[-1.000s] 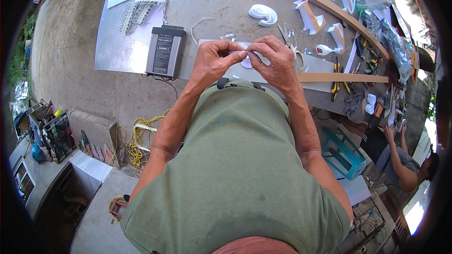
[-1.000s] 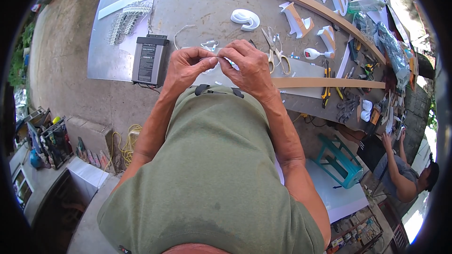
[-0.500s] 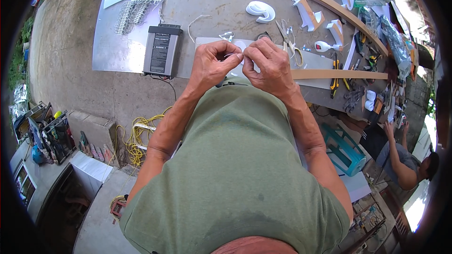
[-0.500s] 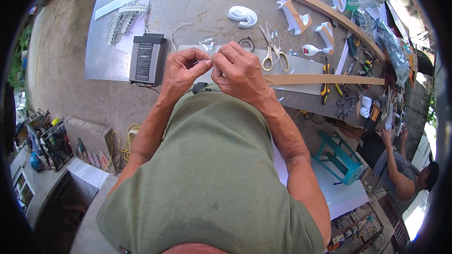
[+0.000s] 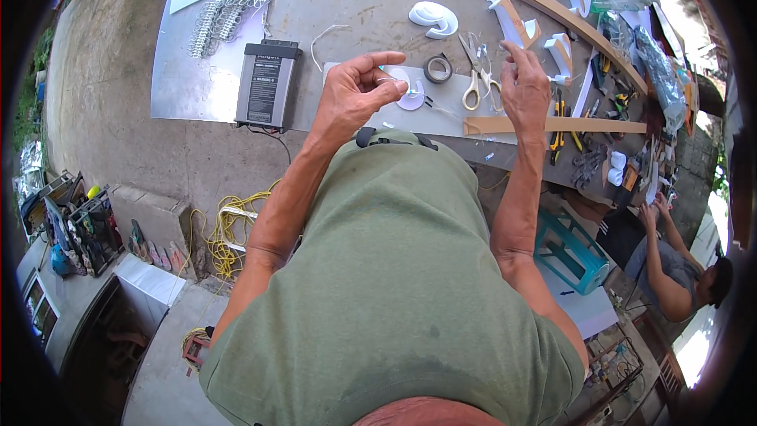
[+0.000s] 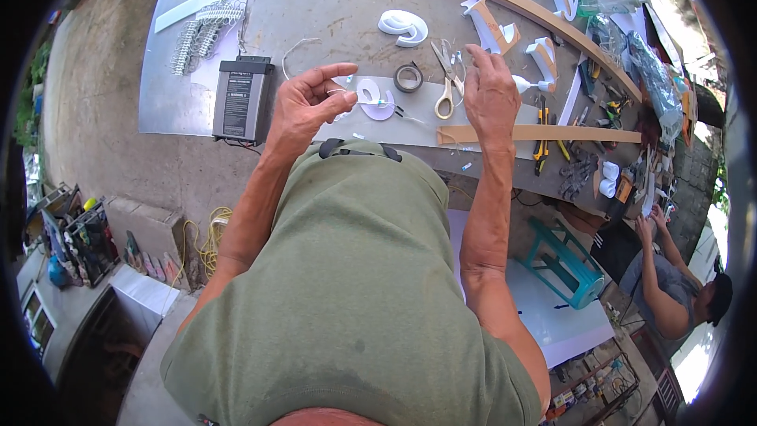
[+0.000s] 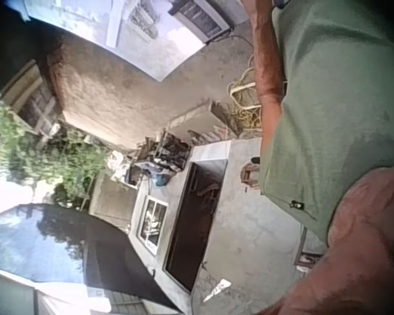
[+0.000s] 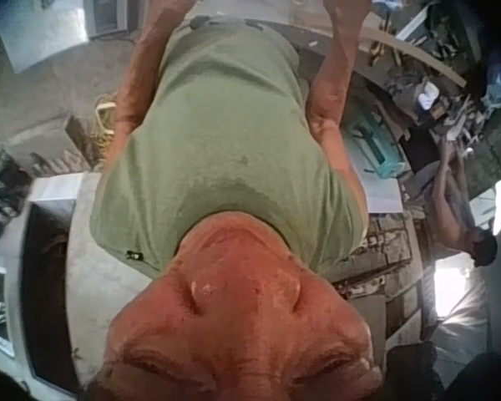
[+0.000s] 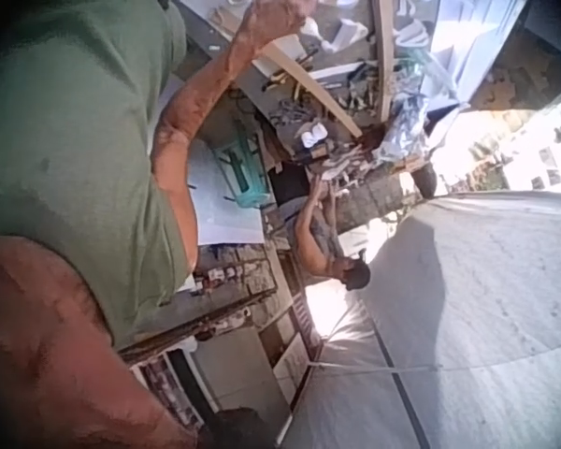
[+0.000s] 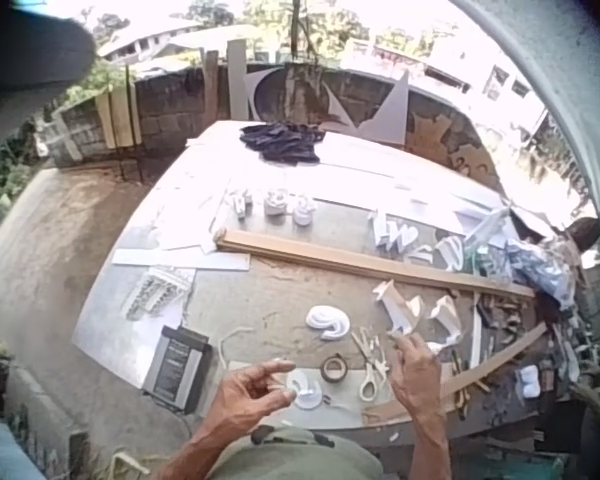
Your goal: Assembling and wiring LED-backlit channel letters for a sign.
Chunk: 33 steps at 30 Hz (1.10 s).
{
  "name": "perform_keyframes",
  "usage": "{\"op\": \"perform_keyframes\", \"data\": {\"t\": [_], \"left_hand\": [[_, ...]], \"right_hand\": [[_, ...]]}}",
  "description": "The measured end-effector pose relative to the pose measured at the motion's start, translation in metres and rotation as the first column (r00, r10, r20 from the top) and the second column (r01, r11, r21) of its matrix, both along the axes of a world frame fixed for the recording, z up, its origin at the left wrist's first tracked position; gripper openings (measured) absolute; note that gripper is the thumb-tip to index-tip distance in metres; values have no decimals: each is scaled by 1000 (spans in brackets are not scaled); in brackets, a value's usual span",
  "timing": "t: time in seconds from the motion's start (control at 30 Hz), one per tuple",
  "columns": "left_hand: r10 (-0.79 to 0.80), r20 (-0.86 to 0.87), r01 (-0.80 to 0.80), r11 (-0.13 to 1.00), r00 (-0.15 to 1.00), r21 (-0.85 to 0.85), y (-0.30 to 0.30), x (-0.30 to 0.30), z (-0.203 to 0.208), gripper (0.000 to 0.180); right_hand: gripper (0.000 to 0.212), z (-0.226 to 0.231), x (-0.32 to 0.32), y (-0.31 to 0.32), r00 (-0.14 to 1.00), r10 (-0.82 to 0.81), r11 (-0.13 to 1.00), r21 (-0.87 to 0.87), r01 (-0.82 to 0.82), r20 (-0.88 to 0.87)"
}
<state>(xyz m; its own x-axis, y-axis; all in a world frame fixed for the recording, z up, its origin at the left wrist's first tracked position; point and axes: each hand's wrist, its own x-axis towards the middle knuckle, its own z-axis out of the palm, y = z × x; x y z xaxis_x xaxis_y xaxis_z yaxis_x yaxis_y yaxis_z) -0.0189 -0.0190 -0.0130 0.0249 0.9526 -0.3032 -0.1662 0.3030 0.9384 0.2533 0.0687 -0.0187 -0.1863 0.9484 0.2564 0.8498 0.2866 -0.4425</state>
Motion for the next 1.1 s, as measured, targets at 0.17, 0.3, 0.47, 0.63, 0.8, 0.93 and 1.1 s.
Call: {"op": "perform_keyframes", "data": {"t": [0.17, 0.3, 0.47, 0.63, 0.8, 0.93, 1.1], "left_hand": [[-41, -7, 41, 999, 999, 30, 5, -1, -3, 81], [-163, -95, 168, 985, 982, 45, 6, -1, -2, 95], [-199, -319, 240, 966, 927, 95, 8, 2, 1, 100], [-180, -350, 228, 968, 919, 103, 5, 4, 2, 95], [-205, -152, 213, 977, 967, 34, 8, -1, -5, 53], [-134, -105, 140, 988, 985, 62, 7, -4, -13, 24], [-230, -56, 230, 973, 972, 3, 7, -5, -12, 24]], "right_hand": [[15, 26, -47, -27, 788, 138, 886, -281, -369, -600], [20, 31, -66, -29, 738, 303, 796, -266, -544, -603], [23, 23, -77, -27, 760, 310, 657, -450, -605, -571], [22, 9, -71, -23, 741, 218, 559, -541, -628, -635], [23, 1, -71, -33, 588, -167, 575, -563, -594, -791], [21, -6, -67, -43, 510, -258, 543, -560, -626, -820], [20, -6, -67, -46, 575, -147, 631, -524, -572, -805]]}}
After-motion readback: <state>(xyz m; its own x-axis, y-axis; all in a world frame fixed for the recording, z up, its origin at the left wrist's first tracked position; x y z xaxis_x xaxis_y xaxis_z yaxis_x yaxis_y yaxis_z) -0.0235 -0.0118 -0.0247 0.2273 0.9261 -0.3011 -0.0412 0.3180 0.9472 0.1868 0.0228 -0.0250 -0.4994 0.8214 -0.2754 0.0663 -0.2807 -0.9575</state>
